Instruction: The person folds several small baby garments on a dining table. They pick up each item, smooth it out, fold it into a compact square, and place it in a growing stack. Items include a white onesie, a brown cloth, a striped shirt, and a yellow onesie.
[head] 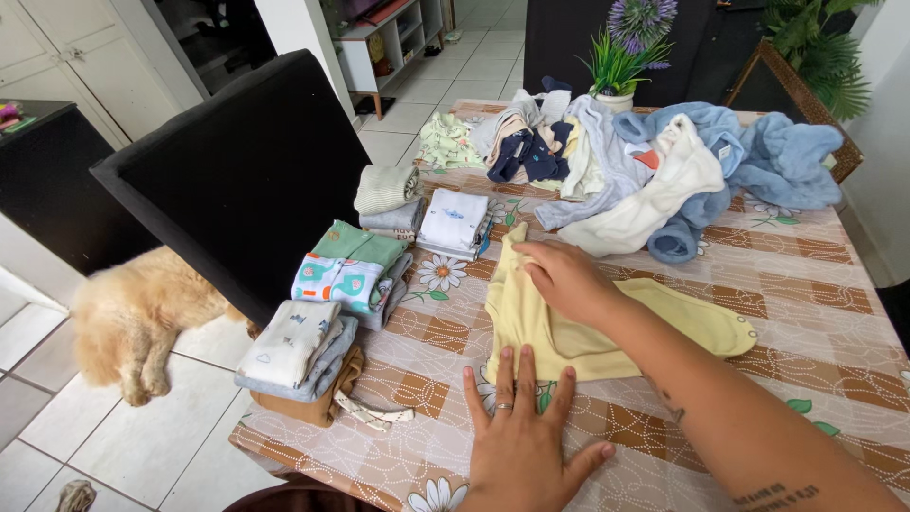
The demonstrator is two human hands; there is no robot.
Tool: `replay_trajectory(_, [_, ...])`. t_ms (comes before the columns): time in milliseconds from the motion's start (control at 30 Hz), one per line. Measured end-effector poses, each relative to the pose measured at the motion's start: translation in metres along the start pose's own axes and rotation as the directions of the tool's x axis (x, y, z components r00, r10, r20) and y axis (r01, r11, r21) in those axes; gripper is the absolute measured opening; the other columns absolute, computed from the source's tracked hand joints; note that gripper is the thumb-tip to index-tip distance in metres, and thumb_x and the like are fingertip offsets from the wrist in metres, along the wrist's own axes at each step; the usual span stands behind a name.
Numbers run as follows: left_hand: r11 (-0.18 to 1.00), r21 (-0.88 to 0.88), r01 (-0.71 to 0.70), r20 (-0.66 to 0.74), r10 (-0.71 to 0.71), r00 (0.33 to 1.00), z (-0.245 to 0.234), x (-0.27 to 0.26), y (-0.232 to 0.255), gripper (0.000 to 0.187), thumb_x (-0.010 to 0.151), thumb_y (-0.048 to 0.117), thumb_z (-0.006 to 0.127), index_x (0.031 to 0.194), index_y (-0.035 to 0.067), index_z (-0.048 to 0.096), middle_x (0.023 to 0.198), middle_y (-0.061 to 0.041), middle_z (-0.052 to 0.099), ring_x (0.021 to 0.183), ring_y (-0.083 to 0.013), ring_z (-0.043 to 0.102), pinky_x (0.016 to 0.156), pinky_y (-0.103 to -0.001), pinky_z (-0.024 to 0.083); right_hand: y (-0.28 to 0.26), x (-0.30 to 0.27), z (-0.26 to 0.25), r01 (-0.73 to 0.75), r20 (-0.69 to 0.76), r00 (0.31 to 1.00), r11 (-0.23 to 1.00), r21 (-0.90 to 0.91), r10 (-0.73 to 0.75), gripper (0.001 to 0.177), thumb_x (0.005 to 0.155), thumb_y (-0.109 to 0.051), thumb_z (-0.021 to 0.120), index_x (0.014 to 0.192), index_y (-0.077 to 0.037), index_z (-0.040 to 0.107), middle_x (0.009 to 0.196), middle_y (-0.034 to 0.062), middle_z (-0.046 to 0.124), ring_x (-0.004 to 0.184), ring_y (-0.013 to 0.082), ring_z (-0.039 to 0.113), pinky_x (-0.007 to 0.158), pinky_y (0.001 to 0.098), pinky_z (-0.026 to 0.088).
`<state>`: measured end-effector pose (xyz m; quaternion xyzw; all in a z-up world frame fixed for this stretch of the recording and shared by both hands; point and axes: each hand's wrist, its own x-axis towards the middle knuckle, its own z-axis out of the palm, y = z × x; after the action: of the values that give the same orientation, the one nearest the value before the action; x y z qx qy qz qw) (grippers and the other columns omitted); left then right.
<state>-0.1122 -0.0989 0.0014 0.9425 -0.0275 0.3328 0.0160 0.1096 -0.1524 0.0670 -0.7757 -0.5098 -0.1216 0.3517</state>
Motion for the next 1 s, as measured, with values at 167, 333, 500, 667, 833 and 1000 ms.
replay_trajectory(167, [0.989,-0.140,0.055,0.119,-0.038,0.992,-0.017,0.007,0.001,0.092,0.089,0.075,0.052,0.150,0.009,0.039,0.152,-0.037,0.021,0.147,-0.0518,0.012,0.108,-0.078,-0.005,-0.011,-0.010,-0.033,-0.082,0.171,0.984,0.982,0.169,0.053,0.018,0.090,-0.002,0.061,0.103,-0.008,0.071,0.101,0.0093,0.071,0.094,0.0268,0.069,0.083,0.0380,0.054])
replay_trajectory(333, [0.857,-0.386,0.340,0.189,-0.287,0.939,-0.030,0.024,-0.004,0.085,0.073,0.039,0.082,0.142,0.002,0.047,0.149,-0.027,0.037,0.141,-0.0465,0.029,0.109,-0.072,0.009,-0.010,-0.071,-0.077,0.035,0.212,0.975,0.984,0.175,-0.072,0.018,0.081,0.003,0.066,0.092,-0.012,0.071,0.126,0.0069,0.067,0.121,0.0268,0.060,0.103,0.0399,0.044])
replay_trajectory(500, [0.832,-0.414,0.370,0.202,-0.313,0.928,-0.016,0.038,-0.029,0.042,0.085,0.009,0.074,0.124,0.008,0.061,0.119,-0.014,0.063,0.111,-0.0369,0.060,0.099,-0.052,0.042,0.003,-0.112,-0.073,-0.074,0.152,0.986,0.995,0.065,0.063,0.019,0.081,0.002,0.066,0.090,-0.013,0.075,0.128,0.0052,0.066,0.123,0.0270,0.058,0.103,0.0400,0.044])
replay_trajectory(667, [0.898,-0.342,0.277,0.191,-0.222,0.956,-0.013,0.040,-0.036,0.028,0.083,0.008,0.069,0.110,0.011,0.072,0.110,-0.012,0.066,0.102,-0.0348,0.063,0.088,-0.049,0.047,0.013,-0.134,-0.061,-0.098,0.098,0.990,0.994,-0.050,0.103,0.028,0.079,0.002,0.066,0.096,-0.015,0.080,0.134,0.0064,0.063,0.125,0.0306,0.055,0.103,0.0425,0.043])
replay_trajectory(833, [0.923,-0.338,0.183,0.115,-0.152,0.982,-0.026,0.045,-0.038,0.035,0.078,0.013,0.070,0.112,0.006,0.072,0.122,-0.018,0.063,0.112,-0.0382,0.058,0.093,-0.052,0.044,0.026,-0.138,-0.086,-0.335,0.003,0.942,0.942,-0.032,0.335,0.027,0.087,-0.005,0.062,0.106,-0.015,0.078,0.131,0.0039,0.070,0.094,0.0238,0.073,0.084,0.0373,0.056])
replay_trajectory(1000, [0.949,-0.311,-0.060,0.102,0.096,0.990,-0.018,0.061,-0.022,0.046,0.086,0.020,0.067,0.127,-0.001,0.064,0.143,-0.025,0.052,0.139,-0.0414,0.042,0.115,-0.060,0.027,0.028,-0.142,-0.105,-0.500,0.130,0.837,0.840,-0.208,0.531,0.023,0.087,-0.026,0.071,0.103,-0.010,0.077,0.101,0.0090,0.076,0.087,0.0229,0.073,0.079,0.0366,0.057])
